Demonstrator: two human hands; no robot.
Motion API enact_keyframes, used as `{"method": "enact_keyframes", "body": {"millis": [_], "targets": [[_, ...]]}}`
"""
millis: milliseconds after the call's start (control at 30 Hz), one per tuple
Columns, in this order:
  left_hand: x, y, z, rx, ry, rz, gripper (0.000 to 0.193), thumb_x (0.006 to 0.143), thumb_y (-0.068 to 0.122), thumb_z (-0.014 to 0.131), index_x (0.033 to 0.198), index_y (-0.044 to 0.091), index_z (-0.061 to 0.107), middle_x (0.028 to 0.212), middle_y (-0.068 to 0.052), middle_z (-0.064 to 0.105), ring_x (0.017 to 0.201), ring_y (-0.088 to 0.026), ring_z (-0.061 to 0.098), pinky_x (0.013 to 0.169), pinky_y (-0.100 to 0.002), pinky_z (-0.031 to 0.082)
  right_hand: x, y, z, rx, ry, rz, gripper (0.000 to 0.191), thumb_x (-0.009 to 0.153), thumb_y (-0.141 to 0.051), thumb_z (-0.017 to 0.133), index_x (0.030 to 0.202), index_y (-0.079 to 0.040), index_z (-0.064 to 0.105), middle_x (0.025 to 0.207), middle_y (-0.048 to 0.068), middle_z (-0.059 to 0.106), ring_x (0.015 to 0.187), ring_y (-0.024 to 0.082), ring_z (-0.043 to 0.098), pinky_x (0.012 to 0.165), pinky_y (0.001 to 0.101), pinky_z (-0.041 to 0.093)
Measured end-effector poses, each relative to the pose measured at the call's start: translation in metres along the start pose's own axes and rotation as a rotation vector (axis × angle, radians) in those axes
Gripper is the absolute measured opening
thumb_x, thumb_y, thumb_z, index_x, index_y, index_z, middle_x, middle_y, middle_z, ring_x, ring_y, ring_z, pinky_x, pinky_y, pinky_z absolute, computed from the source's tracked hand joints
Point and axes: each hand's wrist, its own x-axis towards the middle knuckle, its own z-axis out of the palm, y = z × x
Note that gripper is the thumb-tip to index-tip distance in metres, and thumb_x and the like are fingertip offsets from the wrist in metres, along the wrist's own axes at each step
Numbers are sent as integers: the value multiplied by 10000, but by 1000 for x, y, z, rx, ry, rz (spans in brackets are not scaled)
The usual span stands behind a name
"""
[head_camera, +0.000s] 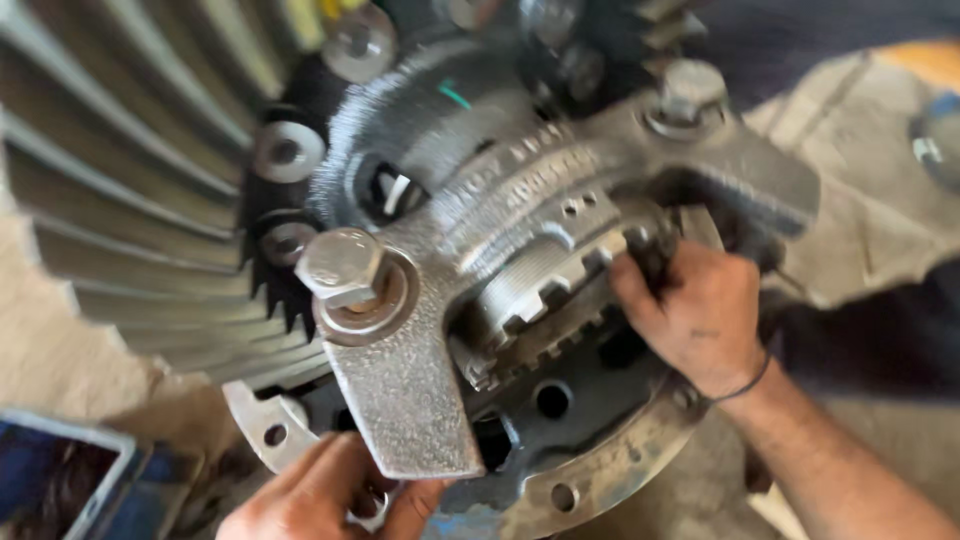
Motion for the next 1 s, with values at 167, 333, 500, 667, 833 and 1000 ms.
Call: {"method": "enact_keyframes", "body": {"millis": [167,333,500,667,833,1000], "targets": [[-7,54,-13,-49,125,207,518,754,573,785,906,78,791,719,-84,746,573,-272,736,467,-406,540,11,-3,-1,136,24,-144,308,888,-232,796,721,-26,640,630,171,587,571,375,591,536,457,453],[-6,96,0,127,202,-109,641,766,661,721,661,29,694,646,-190,673,588,-407,672,516,-496,528,7,-15,-2,167,106,-116,271,959,-295,781,839,-61,720,665,153,624,601,361,628,554,436,489],[0,114,17,241,325,-142,746,865,703,665,549,27,654,585,-194,652,545,-400,667,496,-480,542,4,-16,-3,205,82,-74,375,1036,-395,719,838,-77,726,685,155,664,630,372,657,581,459,504],[22,131,32,296,480,-243,566,951,554,639,633,93,724,620,-176,687,565,-409,699,523,-506,567,5,-19,-11,114,-66,23,462,1020,-521,603,939,-96,765,666,205,673,632,449,660,603,555,518],[27,133,29,228,494,-267,440,865,499,669,687,106,756,655,-173,706,575,-411,710,516,-518,578,1,-26,-10,90,-120,91,501,1017,-554,552,967,-106,769,678,238,678,659,488,653,623,598,508],[26,118,33,271,423,-139,440,959,463,620,708,125,746,635,-155,709,564,-386,713,507,-512,575,-3,-19,8,-7,16,0,542,1075,-520,558,871,-52,739,707,226,684,638,435,674,671,548,549]]}}
